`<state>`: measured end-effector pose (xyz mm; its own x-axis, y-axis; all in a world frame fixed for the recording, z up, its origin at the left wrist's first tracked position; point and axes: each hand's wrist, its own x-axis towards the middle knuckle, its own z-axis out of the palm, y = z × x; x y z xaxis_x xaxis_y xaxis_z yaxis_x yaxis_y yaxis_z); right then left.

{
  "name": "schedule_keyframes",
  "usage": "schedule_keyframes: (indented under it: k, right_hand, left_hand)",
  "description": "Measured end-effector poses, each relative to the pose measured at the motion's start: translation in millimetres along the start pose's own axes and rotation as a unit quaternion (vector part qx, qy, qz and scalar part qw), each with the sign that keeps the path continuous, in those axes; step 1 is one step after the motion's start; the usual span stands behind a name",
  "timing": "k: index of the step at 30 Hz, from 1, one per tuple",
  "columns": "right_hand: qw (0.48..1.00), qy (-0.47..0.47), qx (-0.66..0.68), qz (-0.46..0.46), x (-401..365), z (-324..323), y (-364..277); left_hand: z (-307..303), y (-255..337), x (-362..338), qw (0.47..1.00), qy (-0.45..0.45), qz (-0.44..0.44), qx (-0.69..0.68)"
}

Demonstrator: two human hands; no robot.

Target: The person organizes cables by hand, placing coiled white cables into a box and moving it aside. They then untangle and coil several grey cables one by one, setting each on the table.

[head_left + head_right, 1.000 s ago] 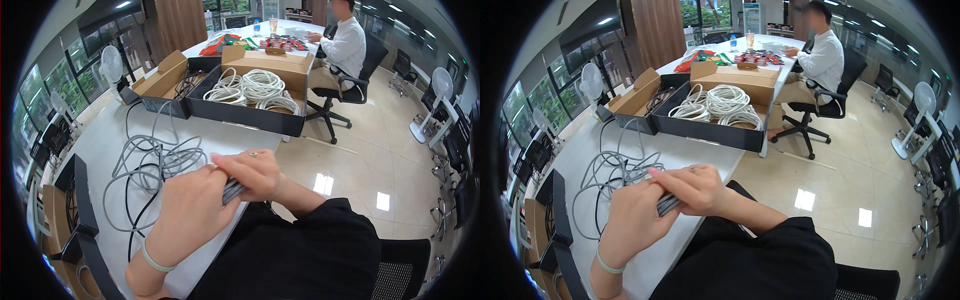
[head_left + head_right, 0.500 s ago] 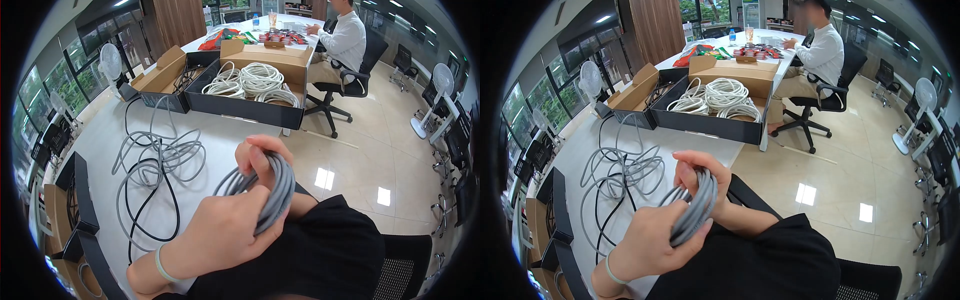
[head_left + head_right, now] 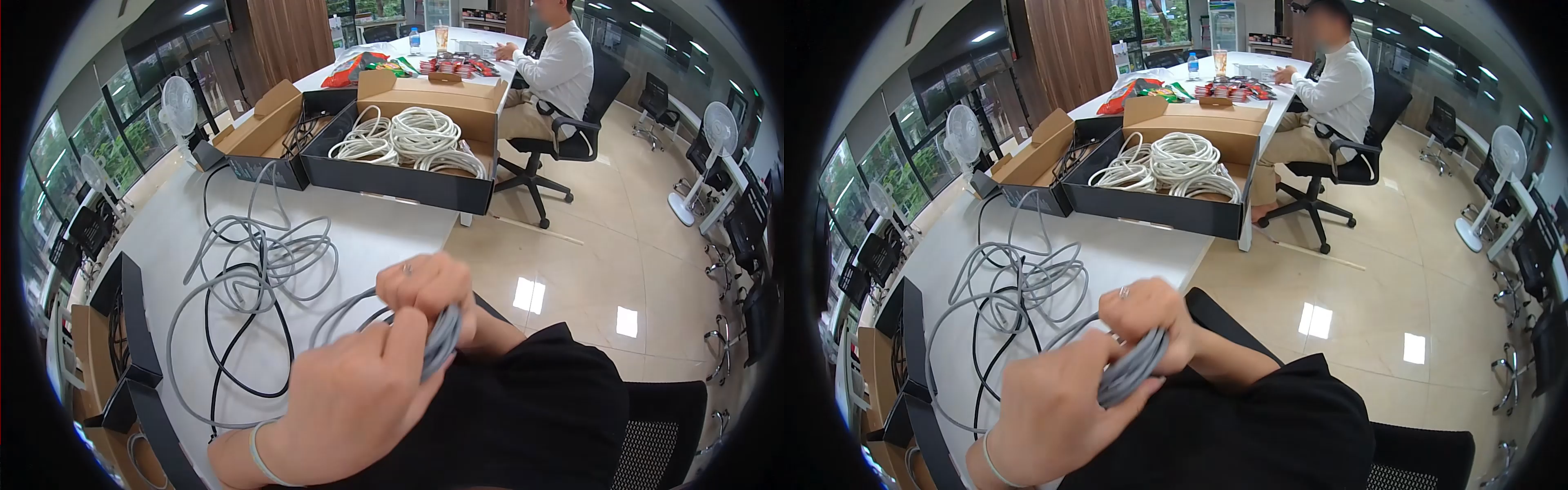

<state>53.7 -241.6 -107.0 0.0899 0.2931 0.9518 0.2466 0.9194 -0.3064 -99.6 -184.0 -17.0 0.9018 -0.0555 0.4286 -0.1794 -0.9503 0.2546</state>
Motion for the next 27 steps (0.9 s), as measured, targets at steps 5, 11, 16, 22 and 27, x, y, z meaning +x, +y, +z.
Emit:
schedule_keyframes:
  k: [5,11,16,22,27]
  right_hand:
    - [0.966,0.214,0.146,0.023,2,-13,-4]
    - [0.948,0.228,0.221,-0.007,-5,-10,4]
    - [0.926,0.183,0.329,0.033,-7,2,9]
    - [0.949,0.196,0.241,0.043,-3,3,11]
    - [0.964,0.215,-0.157,-0.014,-2,2,-2]
  left_hand:
    - [-6,-24,20,0.996,0.043,0.076,-0.023]
    - [10,-27,29,0.964,-0.026,0.088,-0.250]
    - [19,-20,21,0.960,-0.022,0.134,-0.244]
    - [9,-24,20,0.973,0.006,0.145,-0.179]
    - [-10,-25,19,0.989,0.026,0.099,-0.108]
